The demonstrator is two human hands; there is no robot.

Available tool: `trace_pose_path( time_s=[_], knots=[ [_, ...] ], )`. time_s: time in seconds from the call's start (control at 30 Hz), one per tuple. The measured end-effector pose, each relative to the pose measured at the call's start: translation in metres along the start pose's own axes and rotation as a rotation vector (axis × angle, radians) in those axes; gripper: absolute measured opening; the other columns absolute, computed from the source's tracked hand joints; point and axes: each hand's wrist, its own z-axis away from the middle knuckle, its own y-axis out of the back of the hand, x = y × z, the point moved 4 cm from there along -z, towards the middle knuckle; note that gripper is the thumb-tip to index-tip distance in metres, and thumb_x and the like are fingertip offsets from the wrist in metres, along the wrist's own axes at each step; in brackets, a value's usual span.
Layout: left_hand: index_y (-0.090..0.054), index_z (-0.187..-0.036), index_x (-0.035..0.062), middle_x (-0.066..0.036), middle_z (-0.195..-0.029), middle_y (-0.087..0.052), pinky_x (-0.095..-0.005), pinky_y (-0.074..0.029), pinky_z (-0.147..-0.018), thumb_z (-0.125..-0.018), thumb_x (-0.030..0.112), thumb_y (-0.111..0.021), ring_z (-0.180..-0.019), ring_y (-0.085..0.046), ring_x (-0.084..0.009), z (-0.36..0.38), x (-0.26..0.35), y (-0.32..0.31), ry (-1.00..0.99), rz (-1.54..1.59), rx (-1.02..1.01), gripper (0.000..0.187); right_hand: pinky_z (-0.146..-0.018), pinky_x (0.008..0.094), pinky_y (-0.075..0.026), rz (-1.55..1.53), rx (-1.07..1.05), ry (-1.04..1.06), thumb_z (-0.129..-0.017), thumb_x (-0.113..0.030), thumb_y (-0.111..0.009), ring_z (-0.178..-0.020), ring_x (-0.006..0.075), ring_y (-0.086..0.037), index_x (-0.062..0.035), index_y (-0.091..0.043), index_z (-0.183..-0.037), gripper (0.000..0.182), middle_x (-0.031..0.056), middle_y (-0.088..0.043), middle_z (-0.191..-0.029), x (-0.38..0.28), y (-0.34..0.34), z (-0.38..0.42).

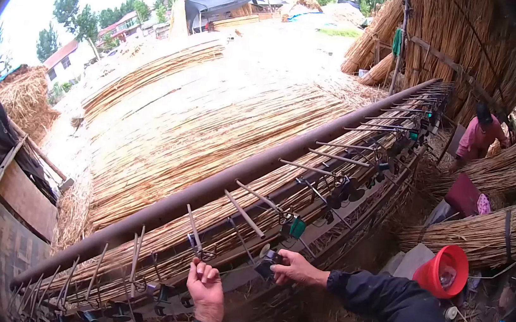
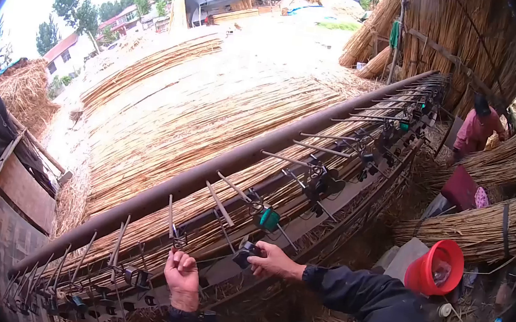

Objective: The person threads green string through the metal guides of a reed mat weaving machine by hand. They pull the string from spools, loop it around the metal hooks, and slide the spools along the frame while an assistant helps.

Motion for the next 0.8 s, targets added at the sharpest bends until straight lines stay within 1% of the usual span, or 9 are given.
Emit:
trace_pose_path(
  time_s=[0.1,0.23,0.3,0.37,0.43,0.5,0.53,0.7,0.8],
  knots=[
    [-0.054,-0.101,0.0032,0.002,-0.063,-0.039,-0.0233,-0.028,-0.045,-0.1,0.018,-0.043,-0.047,-0.03,-0.0078,0.019,-0.017,0.035,0.114,-0.119,0.09,0.019,-0.071,0.0353,-0.059,-0.329,0.231,0.195,-0.092,-0.012,-0.058,-0.078,0.0208,-0.067,-0.0017,-0.045,-0.108,0.023,0.0125,-0.062,-0.091,-0.012,-0.007,-0.038],
    [-0.056,-0.099,0.0036,0.001,-0.067,-0.047,-0.0228,-0.033,-0.052,-0.094,0.011,-0.046,-0.053,-0.038,-0.0077,0.03,-0.044,0.09,0.176,-0.331,0.114,0.013,-0.07,0.0348,-0.058,-0.425,-0.001,0.07,-0.083,0.003,-0.046,-0.079,0.022,-0.065,-0.0016,-0.04,-0.115,0.032,0.015,-0.062,-0.098,-0.031,-0.061,-0.089],
    [-0.055,-0.103,0.008,0.003,-0.072,-0.051,-0.0202,-0.034,-0.048,-0.097,0.016,-0.046,-0.052,-0.041,-0.0068,0.045,-0.042,0.06,0.064,-0.54,0.21,0.014,-0.07,0.0299,-0.054,-0.249,-0.223,-0.008,-0.079,-0.001,-0.047,-0.08,0.0185,-0.062,-0.0009,-0.041,-0.117,0.038,0.0148,-0.06,-0.101,-0.039,-0.084,-0.099],
    [-0.057,-0.101,0.0081,0.003,-0.071,-0.051,-0.02,-0.033,-0.048,-0.097,0.016,-0.045,-0.051,-0.04,-0.0065,0.049,-0.03,0.039,-0.048,-0.755,0.149,0.015,-0.073,0.0279,-0.05,0.251,-0.25,0.132,-0.077,-0.004,-0.05,-0.083,0.0193,-0.059,0.0008,-0.041,-0.123,0.048,0.0144,-0.059,-0.102,-0.055,-0.106,-0.098],
    [-0.059,-0.099,0.0082,0.003,-0.072,-0.052,-0.0196,-0.032,-0.046,-0.097,0.017,-0.046,-0.049,-0.038,-0.0056,0.047,-0.013,0.028,-0.121,-0.834,0.122,0.016,-0.077,0.03,-0.049,0.291,-0.352,0.41,-0.074,-0.006,-0.052,-0.087,0.0205,-0.058,-0.0003,-0.04,-0.13,0.058,0.014,-0.059,-0.101,-0.065,-0.119,-0.091],
    [-0.061,-0.099,0.007,0.001,-0.079,-0.058,-0.0213,-0.041,-0.054,-0.098,0.019,-0.045,-0.06,-0.049,-0.0061,0.036,0.004,0.027,-0.178,-1.102,-0.069,0.02,-0.071,0.0405,-0.052,0.917,-0.331,0.686,-0.082,-0.017,-0.063,-0.085,0.0346,-0.063,-0.0051,-0.039,-0.124,0.05,0.0178,-0.06,-0.101,-0.058,-0.127,-0.104],
    [-0.058,-0.097,0.0036,0.0,-0.07,-0.054,-0.0202,-0.035,-0.054,-0.093,0.008,-0.046,-0.057,-0.044,-0.0067,0.03,0.005,0.023,-0.071,-0.963,-0.022,0.013,-0.07,0.0457,-0.05,1.011,-0.238,0.61,-0.085,-0.024,-0.062,-0.09,0.0397,-0.06,-0.0095,-0.041,-0.118,0.041,0.02,-0.057,-0.103,-0.043,-0.125,-0.115],
    [-0.06,-0.096,0.0034,-0.001,-0.075,-0.059,-0.0187,-0.04,-0.058,-0.092,0.006,-0.05,-0.063,-0.05,-0.0058,0.02,0.009,0.017,-0.115,-1.048,-0.137,0.011,-0.073,0.0448,-0.05,1.129,-0.305,0.689,-0.094,-0.033,-0.049,-0.093,0.0378,-0.06,-0.0152,-0.044,-0.121,0.033,0.0153,-0.058,-0.105,-0.031,-0.128,-0.117],
    [-0.063,-0.101,0.0002,-0.003,-0.083,-0.063,-0.0209,-0.047,-0.069,-0.093,0.006,-0.053,-0.077,-0.059,-0.0082,0.019,0.005,0.012,-0.104,-1.158,-0.237,0.014,-0.079,0.0363,-0.048,0.856,-0.028,0.474,-0.094,-0.035,-0.049,-0.097,0.0309,-0.06,-0.0105,-0.054,-0.117,0.034,0.015,-0.052,-0.115,-0.018,-0.11,-0.146]
  ],
)
